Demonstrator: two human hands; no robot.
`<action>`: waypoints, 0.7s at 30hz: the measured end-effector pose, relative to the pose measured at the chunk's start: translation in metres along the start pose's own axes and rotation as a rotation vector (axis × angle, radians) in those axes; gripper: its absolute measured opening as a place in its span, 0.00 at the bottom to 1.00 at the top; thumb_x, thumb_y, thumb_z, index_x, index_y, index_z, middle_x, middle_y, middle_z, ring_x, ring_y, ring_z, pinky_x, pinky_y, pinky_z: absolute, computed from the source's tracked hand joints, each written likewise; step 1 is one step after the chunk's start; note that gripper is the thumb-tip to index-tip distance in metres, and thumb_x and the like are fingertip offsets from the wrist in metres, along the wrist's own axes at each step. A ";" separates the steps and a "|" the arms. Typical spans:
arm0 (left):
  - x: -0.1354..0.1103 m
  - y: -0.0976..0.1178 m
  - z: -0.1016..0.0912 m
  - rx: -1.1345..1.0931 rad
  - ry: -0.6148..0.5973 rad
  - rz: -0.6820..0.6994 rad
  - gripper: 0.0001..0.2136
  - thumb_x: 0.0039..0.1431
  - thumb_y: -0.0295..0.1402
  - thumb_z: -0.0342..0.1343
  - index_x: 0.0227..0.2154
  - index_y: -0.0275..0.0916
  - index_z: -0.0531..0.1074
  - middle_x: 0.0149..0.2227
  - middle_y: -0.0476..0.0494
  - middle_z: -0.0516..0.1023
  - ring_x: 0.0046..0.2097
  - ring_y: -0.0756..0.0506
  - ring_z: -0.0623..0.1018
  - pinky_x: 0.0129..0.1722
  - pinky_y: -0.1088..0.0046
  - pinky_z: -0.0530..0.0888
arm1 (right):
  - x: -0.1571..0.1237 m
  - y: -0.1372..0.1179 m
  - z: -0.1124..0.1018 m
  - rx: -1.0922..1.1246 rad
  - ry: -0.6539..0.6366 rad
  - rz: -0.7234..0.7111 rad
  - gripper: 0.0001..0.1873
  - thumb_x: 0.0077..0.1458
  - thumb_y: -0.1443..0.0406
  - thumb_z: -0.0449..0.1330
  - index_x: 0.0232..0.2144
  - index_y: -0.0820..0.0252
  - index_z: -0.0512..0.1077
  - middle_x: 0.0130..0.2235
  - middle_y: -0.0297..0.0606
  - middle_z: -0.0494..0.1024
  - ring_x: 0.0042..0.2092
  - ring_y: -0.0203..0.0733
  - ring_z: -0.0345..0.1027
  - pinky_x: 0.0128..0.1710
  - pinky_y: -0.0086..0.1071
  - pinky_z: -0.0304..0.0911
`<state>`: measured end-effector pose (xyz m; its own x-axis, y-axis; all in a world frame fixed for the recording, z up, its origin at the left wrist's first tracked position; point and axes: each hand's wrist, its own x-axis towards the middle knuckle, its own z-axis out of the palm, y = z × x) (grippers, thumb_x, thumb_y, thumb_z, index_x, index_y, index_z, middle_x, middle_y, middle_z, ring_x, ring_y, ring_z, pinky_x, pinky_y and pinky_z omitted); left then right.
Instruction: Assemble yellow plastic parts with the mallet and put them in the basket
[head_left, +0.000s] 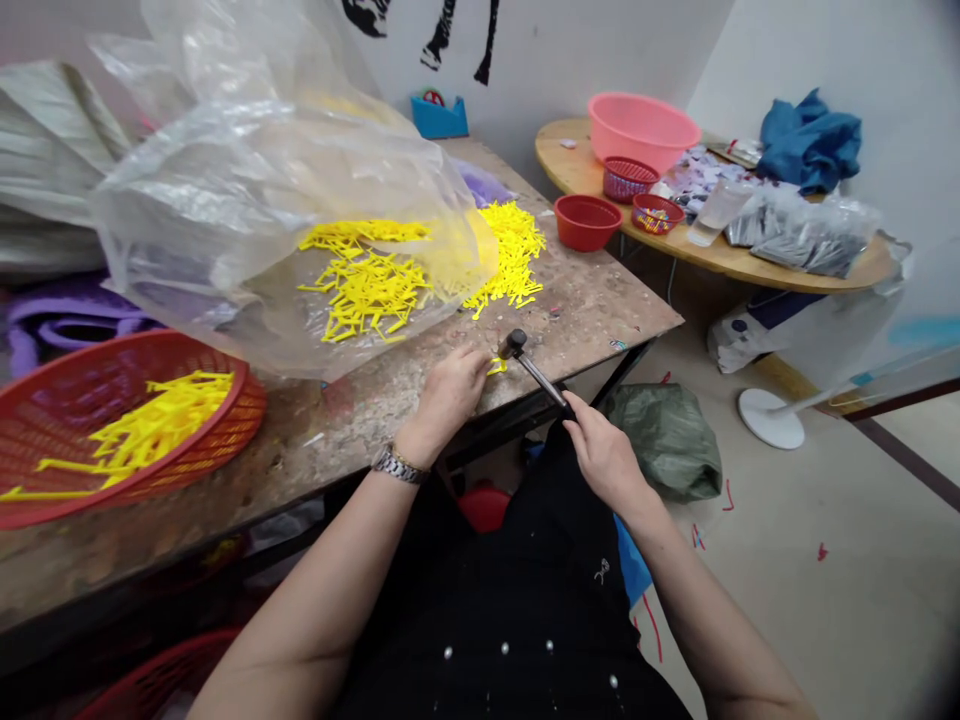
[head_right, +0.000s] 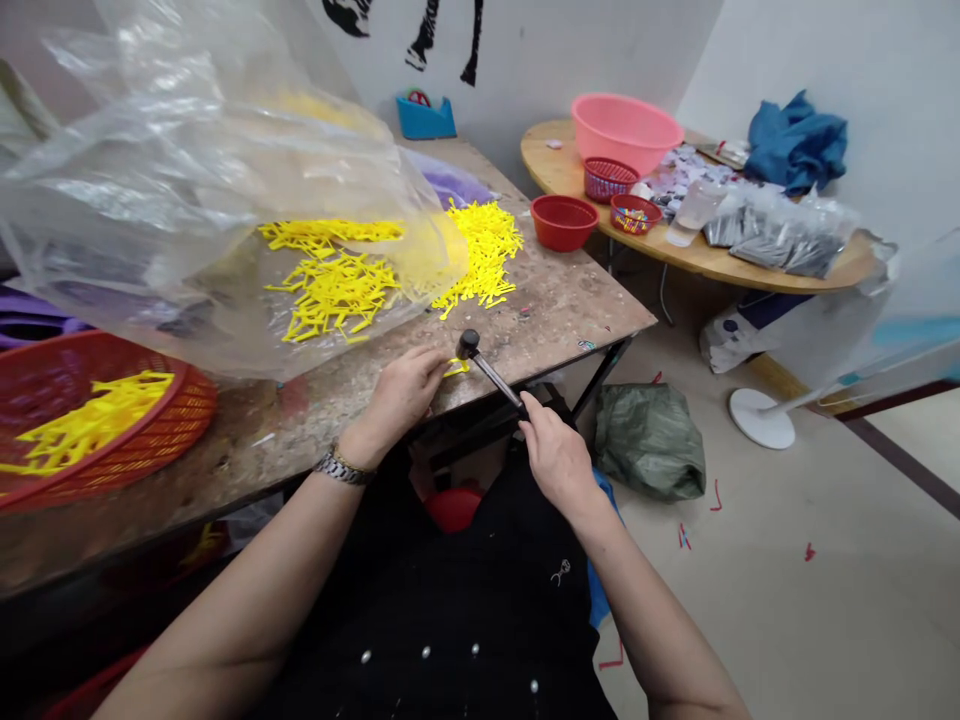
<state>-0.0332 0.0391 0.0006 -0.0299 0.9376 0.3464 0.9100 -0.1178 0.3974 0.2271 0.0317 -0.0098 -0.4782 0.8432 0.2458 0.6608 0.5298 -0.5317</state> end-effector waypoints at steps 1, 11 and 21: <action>0.001 -0.001 0.000 -0.006 -0.005 -0.001 0.12 0.68 0.31 0.46 0.38 0.38 0.76 0.42 0.38 0.78 0.45 0.41 0.76 0.47 0.65 0.73 | 0.001 0.001 0.001 -0.012 0.001 -0.001 0.25 0.69 0.61 0.45 0.63 0.63 0.65 0.55 0.50 0.77 0.56 0.52 0.73 0.58 0.46 0.69; 0.001 0.002 -0.001 -0.015 -0.003 -0.018 0.12 0.68 0.29 0.46 0.36 0.38 0.76 0.39 0.39 0.77 0.42 0.42 0.76 0.44 0.67 0.72 | 0.005 0.000 -0.005 -0.012 0.005 -0.022 0.24 0.69 0.61 0.47 0.63 0.61 0.65 0.55 0.49 0.77 0.56 0.52 0.73 0.57 0.46 0.69; 0.000 -0.001 -0.001 0.005 -0.008 0.001 0.12 0.69 0.30 0.47 0.34 0.37 0.75 0.38 0.39 0.77 0.41 0.42 0.75 0.42 0.68 0.71 | 0.000 -0.012 -0.018 0.056 0.249 -0.157 0.26 0.70 0.62 0.46 0.67 0.59 0.59 0.57 0.47 0.76 0.58 0.47 0.72 0.59 0.42 0.68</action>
<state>-0.0342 0.0394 0.0009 -0.0254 0.9400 0.3401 0.9122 -0.1174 0.3925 0.2296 0.0267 0.0108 -0.4103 0.7518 0.5162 0.5540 0.6551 -0.5138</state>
